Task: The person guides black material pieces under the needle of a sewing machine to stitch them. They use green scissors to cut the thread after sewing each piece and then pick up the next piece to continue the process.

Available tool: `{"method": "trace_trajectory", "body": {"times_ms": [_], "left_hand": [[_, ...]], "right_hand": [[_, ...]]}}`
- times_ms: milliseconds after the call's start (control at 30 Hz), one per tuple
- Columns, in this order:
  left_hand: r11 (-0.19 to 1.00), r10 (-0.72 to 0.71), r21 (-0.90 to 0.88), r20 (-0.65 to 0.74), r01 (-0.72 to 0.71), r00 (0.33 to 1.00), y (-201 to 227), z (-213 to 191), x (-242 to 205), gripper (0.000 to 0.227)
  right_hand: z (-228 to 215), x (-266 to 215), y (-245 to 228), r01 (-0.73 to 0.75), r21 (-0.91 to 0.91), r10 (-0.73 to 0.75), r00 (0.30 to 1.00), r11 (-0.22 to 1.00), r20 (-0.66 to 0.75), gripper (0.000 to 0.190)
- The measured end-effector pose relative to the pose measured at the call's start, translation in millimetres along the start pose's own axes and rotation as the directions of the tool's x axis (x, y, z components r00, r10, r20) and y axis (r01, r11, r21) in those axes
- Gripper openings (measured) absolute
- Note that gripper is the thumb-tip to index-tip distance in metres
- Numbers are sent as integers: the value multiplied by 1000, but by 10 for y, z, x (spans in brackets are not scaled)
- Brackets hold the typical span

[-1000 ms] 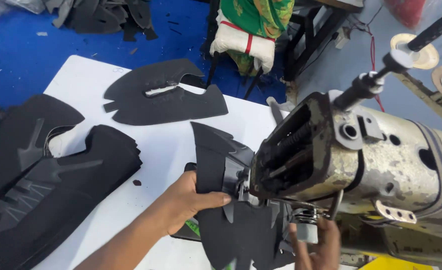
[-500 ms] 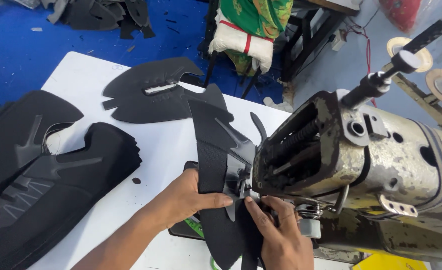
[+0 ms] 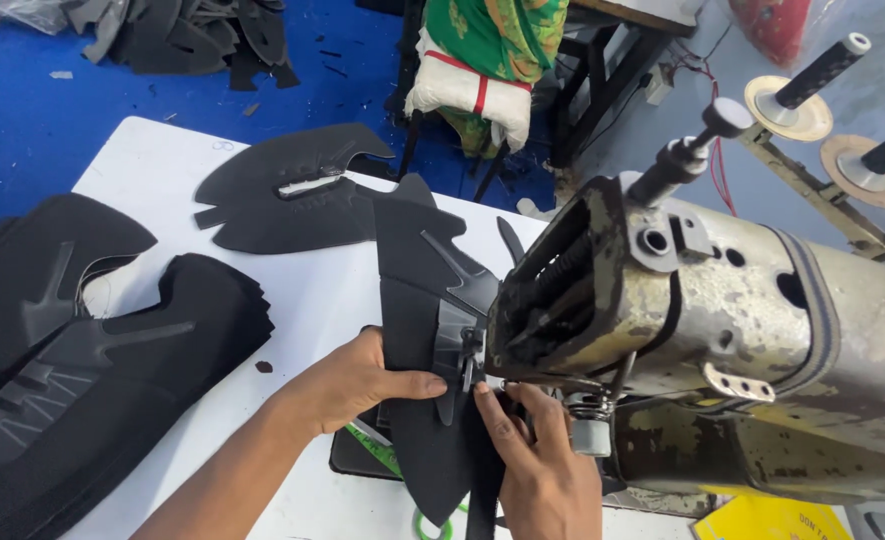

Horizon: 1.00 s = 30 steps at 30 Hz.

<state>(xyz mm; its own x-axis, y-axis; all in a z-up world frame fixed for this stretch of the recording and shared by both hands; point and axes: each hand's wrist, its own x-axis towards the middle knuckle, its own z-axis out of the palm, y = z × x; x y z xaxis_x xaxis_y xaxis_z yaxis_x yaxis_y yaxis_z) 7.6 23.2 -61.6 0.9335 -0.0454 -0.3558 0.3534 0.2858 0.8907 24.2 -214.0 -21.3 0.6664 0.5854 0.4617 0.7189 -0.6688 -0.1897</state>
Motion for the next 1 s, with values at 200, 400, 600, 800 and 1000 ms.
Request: {"method": "trace_trajectory", "body": {"times_ms": [200,400,600,800,1000], "left_hand": [[989,75,-133,106,-61,992,-11,37,13,88],[1000,-14,-25,-85,12,996,-113,-31,96,99],[984,-82,-166,-90,66,993,-84,-5,81,100],[961,-60,-275,-104,29,993,-175,292,-140,78],[977,91,-141,-398,-159,913,-513,873,-310,22]], "right_hand": [[26,-36,39,-1,43,1,1000,999,-2,53],[72,-321,193,-113,138,115,993,984,-4,50],[192,-489,499,-922,200,759,387,332,523,80],[174,-388,622,-514,846,724,636,141,266,77],[197,-93,961,-424,870,553,801,253,229,51]]}}
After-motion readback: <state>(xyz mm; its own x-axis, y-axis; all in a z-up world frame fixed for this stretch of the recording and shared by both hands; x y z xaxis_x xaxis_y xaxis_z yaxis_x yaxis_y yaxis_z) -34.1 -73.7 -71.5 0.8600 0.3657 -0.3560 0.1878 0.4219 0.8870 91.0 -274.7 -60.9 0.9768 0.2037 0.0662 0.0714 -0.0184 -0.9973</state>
